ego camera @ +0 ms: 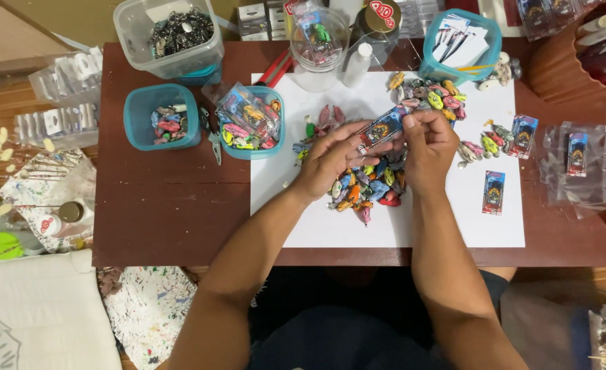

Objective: The person sorts through a pile of small, colorful items on a desk, placing specific pieces into clear plastic bags, and then seals one of the bags using a stapler.

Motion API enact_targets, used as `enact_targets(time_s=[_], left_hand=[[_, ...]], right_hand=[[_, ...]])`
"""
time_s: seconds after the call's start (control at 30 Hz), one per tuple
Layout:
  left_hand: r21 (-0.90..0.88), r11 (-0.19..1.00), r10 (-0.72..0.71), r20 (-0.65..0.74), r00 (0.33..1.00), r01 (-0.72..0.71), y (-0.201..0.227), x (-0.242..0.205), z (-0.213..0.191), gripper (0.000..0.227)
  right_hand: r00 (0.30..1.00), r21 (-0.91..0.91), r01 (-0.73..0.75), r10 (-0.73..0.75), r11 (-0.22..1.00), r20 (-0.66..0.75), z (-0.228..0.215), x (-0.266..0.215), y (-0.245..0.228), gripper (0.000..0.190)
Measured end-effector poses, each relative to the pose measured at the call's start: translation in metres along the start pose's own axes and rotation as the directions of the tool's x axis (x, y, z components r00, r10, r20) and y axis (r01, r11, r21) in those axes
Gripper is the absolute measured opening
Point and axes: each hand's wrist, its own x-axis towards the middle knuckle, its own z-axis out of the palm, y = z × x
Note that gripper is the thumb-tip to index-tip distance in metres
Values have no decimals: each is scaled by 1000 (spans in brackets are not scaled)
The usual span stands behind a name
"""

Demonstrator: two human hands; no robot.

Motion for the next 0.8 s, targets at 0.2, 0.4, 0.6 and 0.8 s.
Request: enact_targets(time_s=[0.2,0.4,0.6,0.8], left_hand=[[58,998,19,-4,1000,-19,19,-1,12,48],[116,993,14,55,998,-20,-2,2,-7,49],[146,989,37,18,999,-40,-8,1,-9,48],[381,912,177,-26,984,-154,-12,1,-16,48]], right_hand=[[1000,-28,8,-8,1000,0,-13,1,14,14],[1000,-54,4,-5,999,-26,-3,1,3,15],[1000,-110,7,-9,994,-12,-1,1,1,14],[1000,-107,0,-2,994,-17,-10,4,5,14]])
